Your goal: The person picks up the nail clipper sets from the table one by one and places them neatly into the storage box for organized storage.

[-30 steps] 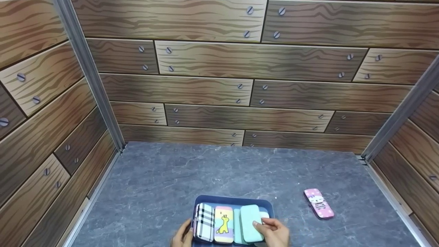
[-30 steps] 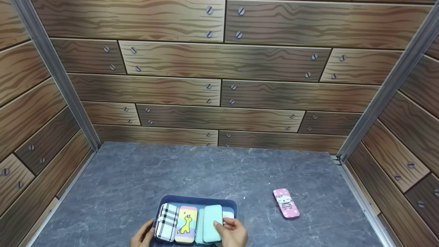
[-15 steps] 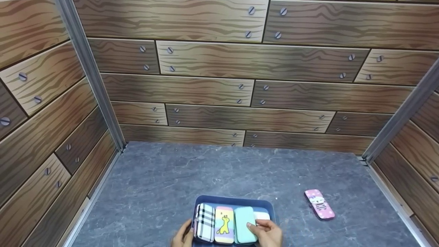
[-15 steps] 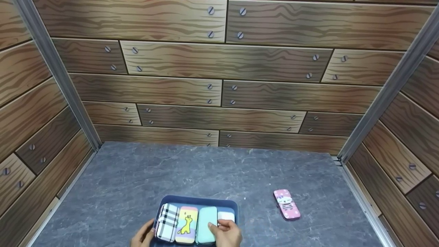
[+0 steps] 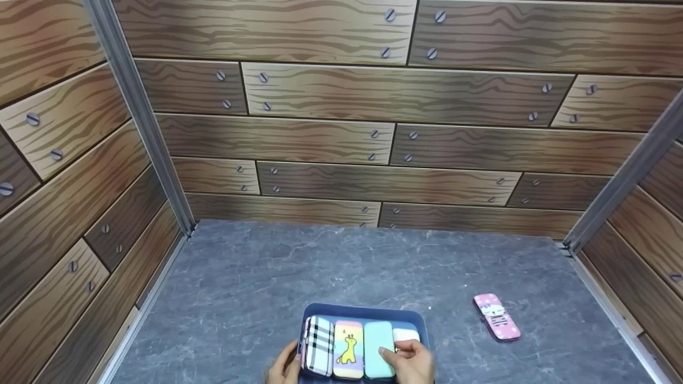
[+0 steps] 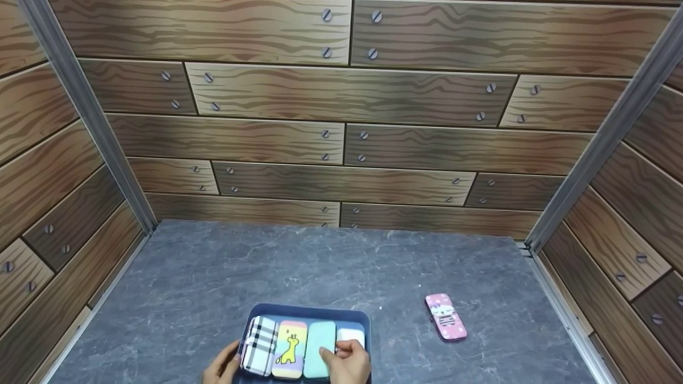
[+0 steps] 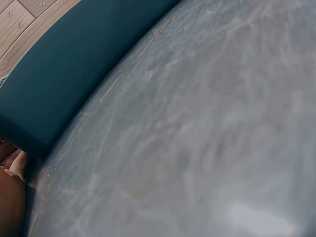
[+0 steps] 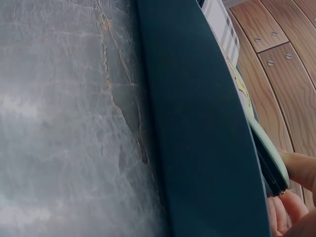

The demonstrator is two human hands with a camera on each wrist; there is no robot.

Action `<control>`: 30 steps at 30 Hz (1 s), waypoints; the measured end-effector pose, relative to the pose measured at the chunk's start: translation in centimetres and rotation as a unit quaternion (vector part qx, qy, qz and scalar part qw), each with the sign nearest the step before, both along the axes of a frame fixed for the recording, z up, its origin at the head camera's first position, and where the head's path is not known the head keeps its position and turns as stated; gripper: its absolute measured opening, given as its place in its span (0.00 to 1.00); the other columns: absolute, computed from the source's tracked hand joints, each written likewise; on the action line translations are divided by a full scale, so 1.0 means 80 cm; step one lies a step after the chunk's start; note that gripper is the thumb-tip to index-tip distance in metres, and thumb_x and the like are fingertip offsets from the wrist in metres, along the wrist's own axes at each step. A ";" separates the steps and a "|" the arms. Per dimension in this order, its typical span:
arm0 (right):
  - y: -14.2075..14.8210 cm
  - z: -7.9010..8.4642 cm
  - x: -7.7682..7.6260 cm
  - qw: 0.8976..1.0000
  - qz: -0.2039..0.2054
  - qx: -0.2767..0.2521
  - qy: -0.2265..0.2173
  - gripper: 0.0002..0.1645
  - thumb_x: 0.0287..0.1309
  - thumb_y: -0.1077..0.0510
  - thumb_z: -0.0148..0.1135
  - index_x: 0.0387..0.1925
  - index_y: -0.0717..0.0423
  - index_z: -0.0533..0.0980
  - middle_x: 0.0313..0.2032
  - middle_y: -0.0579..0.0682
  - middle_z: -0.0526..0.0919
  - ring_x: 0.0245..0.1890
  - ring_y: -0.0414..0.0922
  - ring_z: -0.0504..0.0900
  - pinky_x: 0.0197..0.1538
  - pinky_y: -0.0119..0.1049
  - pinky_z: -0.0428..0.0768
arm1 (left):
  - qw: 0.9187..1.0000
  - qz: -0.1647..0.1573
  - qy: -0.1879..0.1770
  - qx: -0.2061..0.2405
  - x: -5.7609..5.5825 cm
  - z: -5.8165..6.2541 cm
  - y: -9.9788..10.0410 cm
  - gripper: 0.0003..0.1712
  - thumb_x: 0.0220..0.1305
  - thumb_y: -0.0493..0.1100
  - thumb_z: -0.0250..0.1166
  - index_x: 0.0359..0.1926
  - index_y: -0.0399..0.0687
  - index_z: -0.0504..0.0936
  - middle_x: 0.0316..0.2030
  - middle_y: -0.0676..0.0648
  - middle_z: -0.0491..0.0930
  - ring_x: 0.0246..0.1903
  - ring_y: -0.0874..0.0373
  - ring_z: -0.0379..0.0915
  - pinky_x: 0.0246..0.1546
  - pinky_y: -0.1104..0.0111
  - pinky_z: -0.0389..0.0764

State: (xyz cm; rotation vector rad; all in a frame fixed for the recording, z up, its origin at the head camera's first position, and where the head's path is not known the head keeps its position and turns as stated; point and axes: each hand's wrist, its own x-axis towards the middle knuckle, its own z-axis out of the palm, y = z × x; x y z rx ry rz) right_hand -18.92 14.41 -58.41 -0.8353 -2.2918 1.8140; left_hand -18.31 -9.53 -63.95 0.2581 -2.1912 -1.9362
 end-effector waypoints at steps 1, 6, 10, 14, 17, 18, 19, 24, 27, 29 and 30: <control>0.000 0.001 -0.001 1.000 0.003 0.007 -0.003 0.20 0.31 0.61 0.78 0.28 0.64 0.77 0.19 0.50 0.77 0.20 0.43 0.75 0.23 0.35 0.75 | 1.000 0.000 -0.002 0.000 0.000 0.000 0.000 0.19 0.62 0.31 0.56 0.54 0.32 0.77 0.46 0.34 0.80 0.41 0.67 0.77 0.43 0.77 0.77; -0.001 0.003 -0.003 0.999 0.009 0.037 -0.012 0.20 0.31 0.60 0.78 0.27 0.62 0.76 0.19 0.50 0.75 0.21 0.44 0.73 0.24 0.35 0.73 | 1.000 0.004 -0.003 -0.006 0.002 0.002 -0.001 0.19 0.61 0.30 0.56 0.54 0.31 0.76 0.46 0.34 0.80 0.41 0.64 0.78 0.43 0.77 0.77; -0.003 0.003 -0.002 0.998 0.007 0.057 -0.014 0.20 0.31 0.60 0.79 0.27 0.61 0.76 0.20 0.49 0.75 0.21 0.44 0.72 0.24 0.35 0.72 | 1.000 -0.001 -0.010 -0.020 0.003 0.004 -0.002 0.19 0.62 0.32 0.57 0.54 0.32 0.76 0.46 0.35 0.81 0.41 0.62 0.78 0.43 0.76 0.77; -0.004 0.003 -0.001 0.998 0.006 0.065 -0.019 0.20 0.31 0.60 0.79 0.27 0.60 0.76 0.20 0.49 0.76 0.21 0.44 0.73 0.24 0.35 0.72 | 0.999 -0.003 -0.014 -0.030 0.003 0.005 -0.003 0.19 0.62 0.34 0.58 0.54 0.34 0.77 0.46 0.36 0.81 0.42 0.59 0.79 0.43 0.76 0.77; -0.005 0.003 -0.001 0.998 0.007 0.067 -0.018 0.20 0.30 0.60 0.79 0.26 0.60 0.76 0.19 0.49 0.76 0.20 0.44 0.73 0.24 0.35 0.72 | 1.000 0.001 -0.017 -0.027 0.003 0.004 -0.001 0.18 0.62 0.32 0.57 0.54 0.33 0.77 0.45 0.36 0.81 0.43 0.57 0.79 0.44 0.75 0.78; -0.004 0.003 -0.001 0.998 0.009 0.067 -0.015 0.20 0.30 0.60 0.79 0.26 0.60 0.76 0.19 0.49 0.76 0.20 0.44 0.73 0.24 0.35 0.73 | 0.999 0.004 -0.018 -0.027 0.003 0.004 0.000 0.18 0.62 0.32 0.57 0.53 0.33 0.77 0.45 0.36 0.81 0.42 0.56 0.79 0.43 0.75 0.78; -0.004 0.003 -0.001 0.997 0.011 0.069 -0.012 0.20 0.31 0.61 0.78 0.26 0.60 0.75 0.19 0.49 0.75 0.20 0.44 0.73 0.24 0.35 0.72 | 0.999 0.006 -0.018 -0.026 0.003 0.004 0.001 0.18 0.62 0.32 0.57 0.53 0.33 0.77 0.45 0.35 0.81 0.43 0.55 0.79 0.43 0.74 0.78; -0.004 0.004 -0.001 0.996 0.018 0.092 -0.001 0.20 0.32 0.61 0.78 0.26 0.60 0.74 0.19 0.49 0.74 0.21 0.44 0.72 0.25 0.35 0.71 | 0.999 0.008 -0.028 -0.037 0.002 0.005 0.002 0.19 0.62 0.33 0.56 0.54 0.35 0.78 0.45 0.38 0.82 0.42 0.55 0.79 0.43 0.73 0.78; -0.007 0.005 -0.002 0.994 0.020 0.105 -0.001 0.20 0.32 0.60 0.78 0.26 0.59 0.73 0.19 0.49 0.74 0.21 0.44 0.71 0.25 0.35 0.70 | 0.999 0.004 -0.027 -0.041 0.002 0.004 0.000 0.19 0.62 0.34 0.56 0.54 0.36 0.78 0.45 0.38 0.82 0.42 0.58 0.79 0.43 0.74 0.78; -0.008 0.005 -0.002 0.994 0.023 0.107 -0.001 0.20 0.32 0.60 0.78 0.25 0.59 0.73 0.19 0.49 0.73 0.21 0.44 0.71 0.24 0.35 0.70 | 0.999 0.003 -0.024 -0.043 0.002 0.004 -0.001 0.18 0.62 0.34 0.57 0.54 0.36 0.78 0.45 0.38 0.82 0.42 0.60 0.78 0.43 0.75 0.77; -0.008 0.005 -0.002 0.994 0.025 0.109 -0.001 0.20 0.32 0.60 0.78 0.25 0.59 0.73 0.19 0.48 0.73 0.21 0.44 0.71 0.25 0.35 0.70 | 0.999 0.001 -0.021 -0.043 0.003 0.004 -0.002 0.18 0.62 0.34 0.57 0.54 0.36 0.78 0.45 0.38 0.81 0.42 0.61 0.78 0.43 0.75 0.77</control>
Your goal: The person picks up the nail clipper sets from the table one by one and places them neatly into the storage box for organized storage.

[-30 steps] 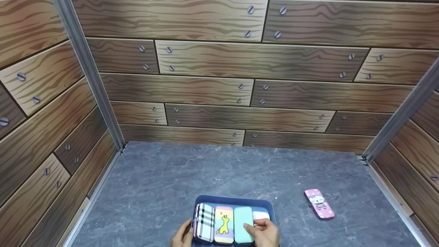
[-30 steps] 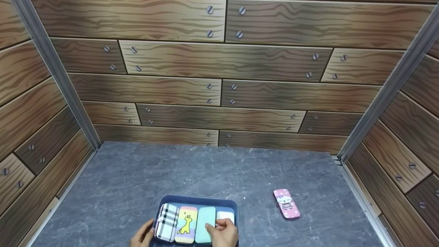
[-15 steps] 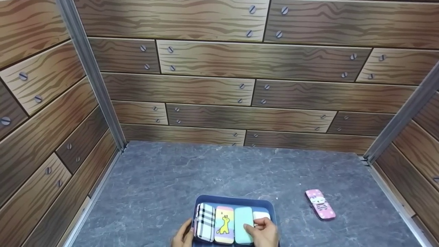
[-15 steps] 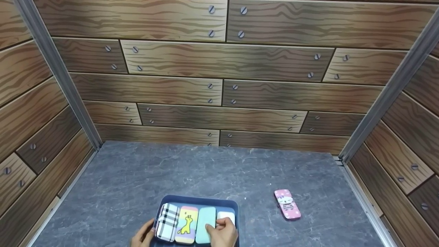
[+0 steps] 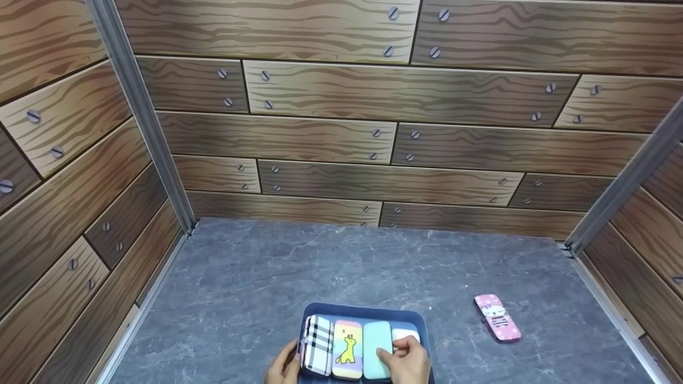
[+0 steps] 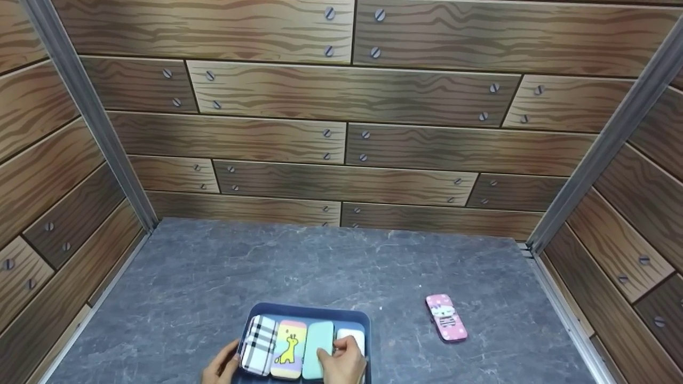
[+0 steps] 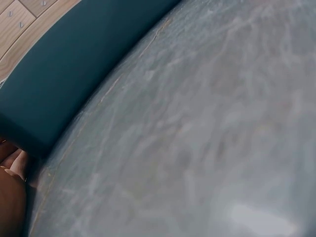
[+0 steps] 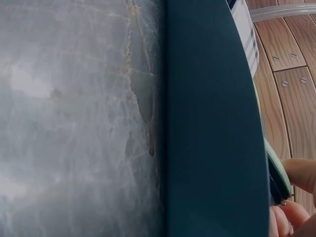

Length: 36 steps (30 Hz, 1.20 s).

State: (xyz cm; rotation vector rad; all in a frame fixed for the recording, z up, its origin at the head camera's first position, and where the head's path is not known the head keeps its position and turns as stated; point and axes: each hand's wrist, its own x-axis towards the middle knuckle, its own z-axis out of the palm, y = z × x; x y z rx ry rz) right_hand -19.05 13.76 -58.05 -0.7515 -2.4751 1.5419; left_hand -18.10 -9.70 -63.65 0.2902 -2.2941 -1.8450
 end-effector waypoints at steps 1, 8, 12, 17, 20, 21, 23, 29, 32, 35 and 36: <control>0.000 0.000 0.000 1.000 0.001 0.000 -0.001 0.20 0.32 0.60 0.78 0.25 0.59 0.73 0.19 0.48 0.73 0.21 0.44 0.71 0.25 0.35 0.69 | 1.000 -0.002 0.002 0.000 0.000 0.000 -0.001 0.18 0.62 0.34 0.57 0.54 0.35 0.77 0.46 0.38 0.81 0.42 0.62 0.78 0.44 0.75 0.77; 0.007 -0.003 0.000 1.000 0.010 -0.013 -0.013 0.20 0.33 0.59 0.78 0.26 0.60 0.73 0.20 0.49 0.74 0.22 0.44 0.72 0.25 0.35 0.71 | 1.000 -0.010 0.004 0.010 0.002 -0.002 -0.003 0.19 0.63 0.35 0.57 0.55 0.36 0.77 0.49 0.37 0.79 0.43 0.64 0.77 0.46 0.76 0.75; 0.012 -0.006 0.000 0.999 0.017 -0.019 -0.031 0.21 0.34 0.57 0.78 0.27 0.61 0.74 0.21 0.49 0.75 0.22 0.43 0.73 0.25 0.34 0.72 | 1.000 -0.006 0.005 0.010 0.001 -0.002 -0.003 0.19 0.62 0.35 0.58 0.54 0.36 0.77 0.48 0.37 0.80 0.42 0.65 0.77 0.45 0.77 0.76; 0.016 -0.008 0.001 0.999 0.021 -0.020 -0.034 0.21 0.35 0.54 0.78 0.27 0.61 0.76 0.20 0.49 0.76 0.22 0.43 0.73 0.25 0.34 0.72 | 1.000 0.010 0.006 0.008 0.000 -0.004 0.000 0.18 0.61 0.34 0.58 0.53 0.36 0.78 0.46 0.38 0.81 0.41 0.66 0.77 0.44 0.77 0.76; 0.018 -0.008 0.003 0.999 0.026 -0.004 -0.029 0.21 0.35 0.52 0.78 0.27 0.60 0.78 0.21 0.48 0.76 0.22 0.43 0.73 0.26 0.34 0.71 | 1.000 0.008 -0.003 0.022 -0.001 -0.003 0.002 0.19 0.62 0.33 0.57 0.54 0.34 0.77 0.47 0.37 0.81 0.43 0.63 0.77 0.44 0.77 0.76; 0.018 -0.008 0.003 0.999 0.027 0.002 -0.027 0.21 0.35 0.51 0.78 0.27 0.60 0.78 0.21 0.47 0.76 0.23 0.43 0.73 0.26 0.34 0.71 | 1.000 0.007 -0.007 0.024 -0.002 -0.003 0.002 0.19 0.62 0.33 0.56 0.54 0.34 0.77 0.47 0.37 0.81 0.43 0.62 0.78 0.43 0.77 0.76; 0.019 -0.008 0.005 0.999 0.035 0.012 -0.025 0.22 0.35 0.49 0.77 0.28 0.60 0.79 0.21 0.47 0.76 0.23 0.42 0.73 0.27 0.34 0.71 | 0.999 0.003 -0.010 0.032 -0.002 -0.003 0.002 0.20 0.62 0.33 0.55 0.55 0.32 0.76 0.47 0.36 0.80 0.43 0.60 0.78 0.43 0.76 0.77; 0.018 -0.009 0.005 0.999 0.032 0.030 -0.025 0.22 0.35 0.48 0.77 0.28 0.58 0.79 0.22 0.46 0.76 0.24 0.42 0.73 0.29 0.35 0.71 | 1.000 0.007 -0.005 0.027 -0.001 -0.003 0.001 0.19 0.62 0.33 0.56 0.55 0.35 0.77 0.48 0.37 0.80 0.44 0.61 0.77 0.45 0.76 0.76; 0.016 -0.010 0.006 0.999 0.032 0.039 -0.019 0.21 0.36 0.47 0.77 0.27 0.57 0.79 0.22 0.45 0.76 0.24 0.41 0.73 0.29 0.34 0.71 | 1.000 0.009 0.002 0.028 -0.002 -0.004 0.001 0.19 0.62 0.33 0.56 0.54 0.35 0.77 0.48 0.37 0.80 0.43 0.65 0.77 0.45 0.77 0.76; 0.016 -0.012 0.006 0.998 0.031 0.048 -0.018 0.20 0.36 0.47 0.76 0.26 0.56 0.79 0.24 0.47 0.76 0.26 0.42 0.73 0.31 0.35 0.71 | 0.999 0.001 0.009 0.033 -0.001 -0.004 0.001 0.19 0.63 0.33 0.56 0.55 0.34 0.76 0.49 0.36 0.79 0.43 0.66 0.76 0.45 0.77 0.76; 0.016 -0.013 0.006 0.998 0.032 0.051 -0.018 0.20 0.36 0.47 0.76 0.25 0.56 0.79 0.25 0.47 0.75 0.27 0.43 0.73 0.32 0.35 0.71 | 0.999 0.000 0.013 0.032 -0.001 -0.004 0.000 0.19 0.62 0.32 0.56 0.55 0.34 0.77 0.48 0.36 0.80 0.42 0.67 0.76 0.45 0.76 0.76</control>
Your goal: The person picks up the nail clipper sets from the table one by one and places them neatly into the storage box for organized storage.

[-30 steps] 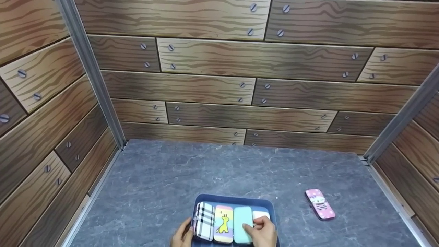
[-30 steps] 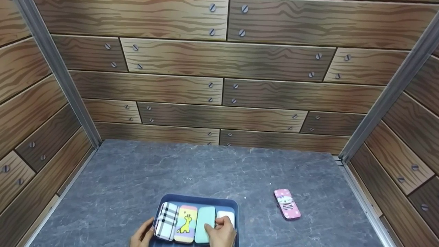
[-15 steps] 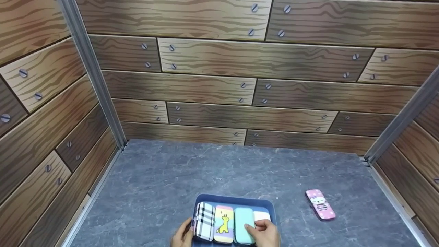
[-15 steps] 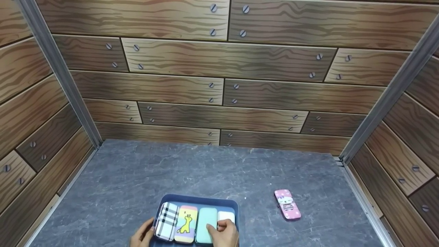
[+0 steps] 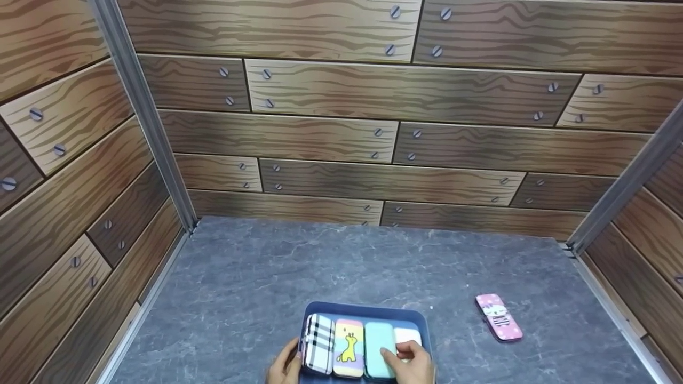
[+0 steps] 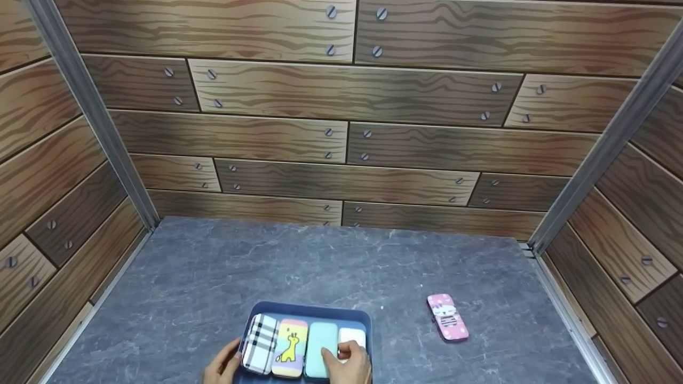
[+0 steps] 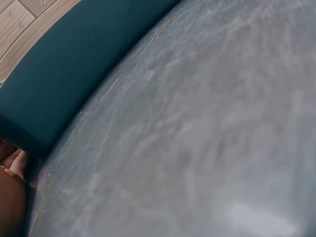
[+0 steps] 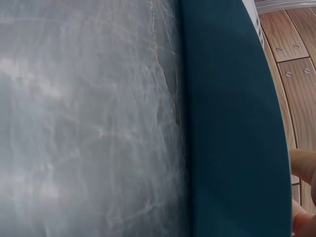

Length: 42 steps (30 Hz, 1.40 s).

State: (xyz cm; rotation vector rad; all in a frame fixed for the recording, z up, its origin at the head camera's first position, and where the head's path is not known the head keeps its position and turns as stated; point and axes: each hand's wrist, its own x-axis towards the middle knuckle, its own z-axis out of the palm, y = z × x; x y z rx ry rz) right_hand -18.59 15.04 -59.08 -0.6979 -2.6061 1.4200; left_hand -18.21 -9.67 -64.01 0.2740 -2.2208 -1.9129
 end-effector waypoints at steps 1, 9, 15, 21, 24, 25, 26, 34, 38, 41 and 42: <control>0.000 -0.001 0.000 1.000 0.002 0.004 0.001 0.20 0.36 0.47 0.76 0.24 0.56 0.78 0.26 0.48 0.74 0.28 0.43 0.73 0.32 0.36 0.71 | 1.000 -0.001 0.002 0.000 0.000 0.000 0.000 0.19 0.63 0.32 0.56 0.55 0.34 0.76 0.48 0.36 0.80 0.43 0.66 0.76 0.45 0.76 0.76; -0.001 -0.005 0.001 0.999 0.011 0.034 0.000 0.23 0.37 0.42 0.75 0.25 0.54 0.77 0.28 0.49 0.71 0.30 0.45 0.70 0.34 0.38 0.69 | 1.000 -0.005 0.007 -0.003 0.000 0.000 -0.001 0.19 0.62 0.32 0.56 0.54 0.34 0.77 0.48 0.36 0.80 0.42 0.68 0.76 0.45 0.77 0.76; 0.001 -0.007 0.001 0.999 0.020 0.031 -0.010 0.25 0.38 0.40 0.74 0.27 0.55 0.77 0.29 0.50 0.70 0.31 0.45 0.69 0.35 0.39 0.68 | 1.000 0.008 -0.009 -0.020 0.001 0.001 0.000 0.19 0.62 0.33 0.57 0.53 0.34 0.78 0.46 0.36 0.81 0.42 0.60 0.79 0.43 0.76 0.78; 0.001 -0.007 0.001 0.999 0.021 0.027 -0.023 0.26 0.38 0.39 0.73 0.28 0.55 0.76 0.30 0.51 0.69 0.31 0.46 0.68 0.34 0.39 0.68 | 1.000 0.008 -0.005 -0.017 0.001 0.001 0.002 0.19 0.61 0.32 0.57 0.53 0.33 0.77 0.45 0.36 0.81 0.41 0.61 0.79 0.42 0.75 0.78; 0.001 -0.007 0.002 0.999 0.020 0.027 -0.029 0.27 0.38 0.38 0.73 0.29 0.55 0.75 0.31 0.51 0.68 0.32 0.46 0.68 0.34 0.40 0.68 | 1.000 0.003 -0.006 -0.016 0.002 0.001 0.001 0.19 0.61 0.31 0.57 0.54 0.32 0.77 0.45 0.36 0.81 0.41 0.63 0.78 0.43 0.75 0.78; 0.001 -0.007 0.002 0.999 0.021 0.029 -0.030 0.27 0.38 0.38 0.72 0.29 0.55 0.75 0.31 0.52 0.68 0.32 0.46 0.68 0.34 0.40 0.68 | 1.000 0.002 -0.005 -0.016 0.002 0.001 0.001 0.19 0.61 0.31 0.57 0.54 0.32 0.77 0.45 0.35 0.81 0.41 0.62 0.78 0.43 0.75 0.78; 0.001 -0.007 0.002 0.999 0.021 0.031 -0.033 0.27 0.38 0.37 0.72 0.29 0.55 0.75 0.31 0.51 0.68 0.32 0.46 0.69 0.34 0.39 0.68 | 1.000 0.002 -0.006 -0.015 0.002 0.001 0.001 0.19 0.61 0.32 0.57 0.54 0.32 0.77 0.45 0.35 0.81 0.41 0.62 0.78 0.43 0.75 0.78; 0.002 -0.006 0.002 0.997 0.034 0.053 -0.044 0.27 0.41 0.37 0.70 0.30 0.55 0.75 0.31 0.51 0.68 0.32 0.46 0.69 0.34 0.40 0.69 | 1.000 0.004 -0.019 -0.012 0.003 0.004 0.002 0.19 0.62 0.33 0.57 0.54 0.33 0.77 0.46 0.36 0.81 0.42 0.60 0.78 0.43 0.76 0.77; 0.001 -0.004 0.002 0.997 0.035 0.053 -0.047 0.26 0.42 0.38 0.70 0.30 0.55 0.75 0.31 0.51 0.68 0.32 0.46 0.69 0.34 0.40 0.69 | 1.000 0.001 -0.022 -0.011 0.004 0.005 0.001 0.19 0.62 0.34 0.57 0.54 0.33 0.77 0.47 0.36 0.80 0.42 0.61 0.78 0.44 0.76 0.77; 0.000 -0.003 0.001 0.997 0.034 0.050 -0.050 0.26 0.42 0.38 0.70 0.30 0.55 0.75 0.31 0.51 0.68 0.32 0.46 0.68 0.34 0.40 0.68 | 1.000 0.004 -0.022 -0.013 0.003 0.006 0.000 0.19 0.62 0.34 0.57 0.54 0.34 0.77 0.48 0.36 0.80 0.43 0.59 0.78 0.44 0.76 0.76; 0.000 -0.003 0.001 0.997 0.034 0.049 -0.050 0.26 0.42 0.39 0.70 0.30 0.55 0.75 0.31 0.51 0.68 0.32 0.46 0.68 0.34 0.40 0.68 | 1.000 0.002 -0.020 -0.016 0.003 0.006 0.000 0.19 0.62 0.34 0.57 0.55 0.34 0.77 0.48 0.36 0.80 0.44 0.59 0.78 0.44 0.76 0.77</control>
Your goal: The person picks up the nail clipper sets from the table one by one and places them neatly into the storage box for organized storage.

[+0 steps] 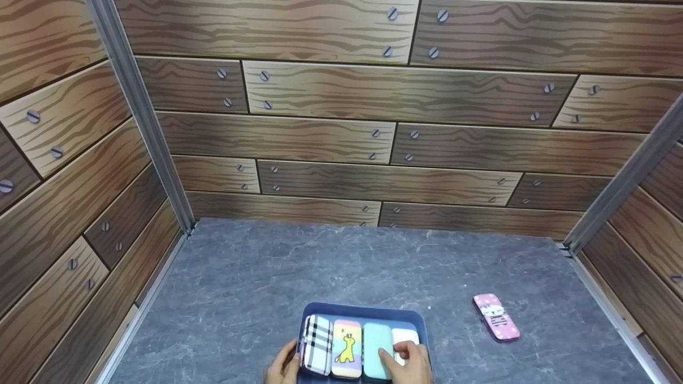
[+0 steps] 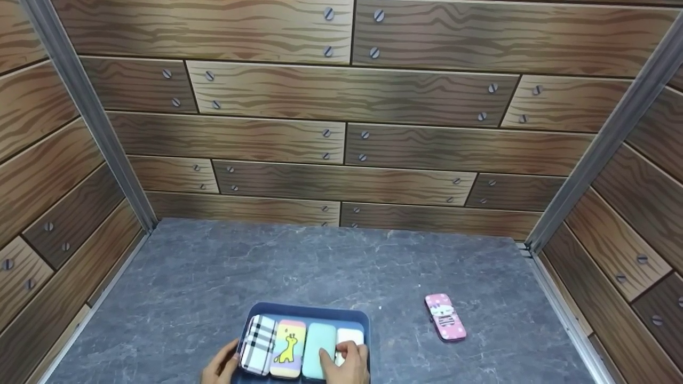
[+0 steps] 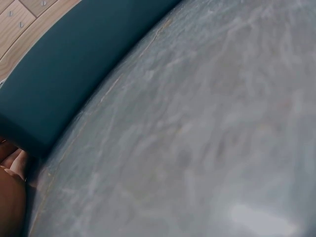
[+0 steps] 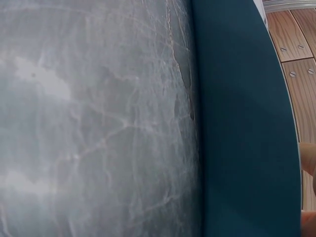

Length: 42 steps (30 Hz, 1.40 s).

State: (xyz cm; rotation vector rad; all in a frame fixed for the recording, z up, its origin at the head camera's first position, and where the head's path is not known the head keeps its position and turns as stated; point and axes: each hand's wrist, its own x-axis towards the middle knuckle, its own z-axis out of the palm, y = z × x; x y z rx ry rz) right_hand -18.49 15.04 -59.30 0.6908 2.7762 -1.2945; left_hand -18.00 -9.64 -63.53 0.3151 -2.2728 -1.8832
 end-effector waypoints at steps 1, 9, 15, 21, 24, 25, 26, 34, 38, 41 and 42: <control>0.000 0.000 0.000 1.000 0.001 -0.001 0.003 0.26 0.43 0.38 0.70 0.31 0.55 0.75 0.32 0.51 0.68 0.32 0.46 0.68 0.34 0.40 0.68 | 1.000 0.000 -0.001 -0.003 0.000 0.000 0.000 0.19 0.63 0.35 0.57 0.55 0.34 0.77 0.48 0.37 0.80 0.44 0.59 0.78 0.44 0.76 0.77; 0.001 0.000 0.000 1.000 0.004 -0.001 0.008 0.26 0.42 0.37 0.70 0.31 0.54 0.75 0.32 0.51 0.68 0.32 0.46 0.68 0.34 0.39 0.68 | 1.000 0.004 0.006 0.005 -0.002 -0.001 0.001 0.19 0.62 0.34 0.57 0.54 0.32 0.76 0.47 0.36 0.80 0.42 0.62 0.78 0.43 0.76 0.77; 0.000 0.000 0.001 1.000 0.002 0.000 -0.003 0.27 0.42 0.37 0.69 0.31 0.54 0.75 0.32 0.51 0.68 0.32 0.46 0.68 0.34 0.40 0.68 | 1.000 0.000 0.013 0.022 -0.001 -0.003 0.001 0.19 0.62 0.31 0.57 0.54 0.31 0.76 0.48 0.34 0.79 0.42 0.65 0.77 0.44 0.77 0.77; -0.002 0.000 0.001 1.000 -0.003 0.004 -0.001 0.26 0.42 0.38 0.70 0.31 0.54 0.74 0.32 0.51 0.68 0.32 0.46 0.68 0.34 0.40 0.68 | 1.000 -0.001 0.005 0.010 0.001 -0.001 0.000 0.19 0.62 0.33 0.57 0.55 0.33 0.76 0.48 0.36 0.79 0.43 0.64 0.77 0.44 0.77 0.76; -0.002 -0.001 0.001 1.000 -0.005 0.003 0.002 0.25 0.42 0.39 0.70 0.30 0.54 0.74 0.32 0.51 0.67 0.32 0.46 0.67 0.34 0.40 0.68 | 1.000 0.000 0.019 0.007 0.001 -0.003 -0.001 0.19 0.62 0.34 0.57 0.54 0.33 0.77 0.48 0.35 0.79 0.42 0.66 0.77 0.44 0.78 0.76; -0.002 -0.001 0.000 1.000 -0.004 0.004 0.004 0.24 0.43 0.40 0.70 0.30 0.54 0.74 0.32 0.51 0.67 0.32 0.46 0.67 0.34 0.40 0.67 | 1.000 0.001 0.029 0.005 0.001 -0.004 -0.001 0.19 0.62 0.34 0.57 0.54 0.32 0.77 0.48 0.35 0.79 0.42 0.67 0.77 0.44 0.78 0.76; -0.002 -0.001 0.000 1.000 -0.004 0.005 0.006 0.24 0.43 0.40 0.70 0.30 0.54 0.74 0.31 0.50 0.67 0.32 0.46 0.67 0.34 0.39 0.67 | 0.999 0.002 0.037 0.004 0.000 -0.005 0.000 0.19 0.62 0.35 0.57 0.53 0.32 0.77 0.48 0.34 0.80 0.41 0.68 0.76 0.44 0.79 0.75; 0.001 0.000 0.000 0.998 0.006 0.002 0.059 0.23 0.46 0.44 0.69 0.34 0.56 0.75 0.28 0.49 0.67 0.27 0.43 0.65 0.32 0.36 0.66 | 0.999 0.015 0.039 0.005 -0.001 -0.004 0.003 0.18 0.62 0.35 0.57 0.52 0.32 0.78 0.45 0.34 0.81 0.44 0.53 0.79 0.43 0.75 0.78; 0.005 0.005 0.000 0.997 0.020 0.001 0.070 0.23 0.48 0.47 0.68 0.37 0.59 0.74 0.26 0.48 0.68 0.25 0.42 0.65 0.30 0.35 0.65 | 1.000 0.009 -0.003 0.012 -0.001 0.001 0.003 0.19 0.63 0.35 0.56 0.54 0.34 0.77 0.47 0.36 0.80 0.45 0.50 0.79 0.44 0.73 0.78; 0.009 0.011 0.002 0.997 0.046 -0.011 0.058 0.25 0.50 0.49 0.67 0.41 0.63 0.72 0.27 0.49 0.69 0.25 0.43 0.66 0.29 0.35 0.67 | 1.000 0.006 -0.012 0.009 -0.001 0.002 0.003 0.19 0.63 0.34 0.56 0.55 0.35 0.77 0.46 0.37 0.81 0.44 0.54 0.79 0.43 0.76 0.77; 0.011 0.013 0.002 0.997 0.057 -0.023 0.052 0.26 0.51 0.49 0.66 0.43 0.65 0.72 0.27 0.50 0.69 0.25 0.43 0.66 0.28 0.35 0.69 | 1.000 0.005 -0.011 0.010 -0.001 0.002 0.002 0.19 0.63 0.34 0.56 0.55 0.35 0.77 0.46 0.37 0.81 0.44 0.54 0.79 0.43 0.76 0.77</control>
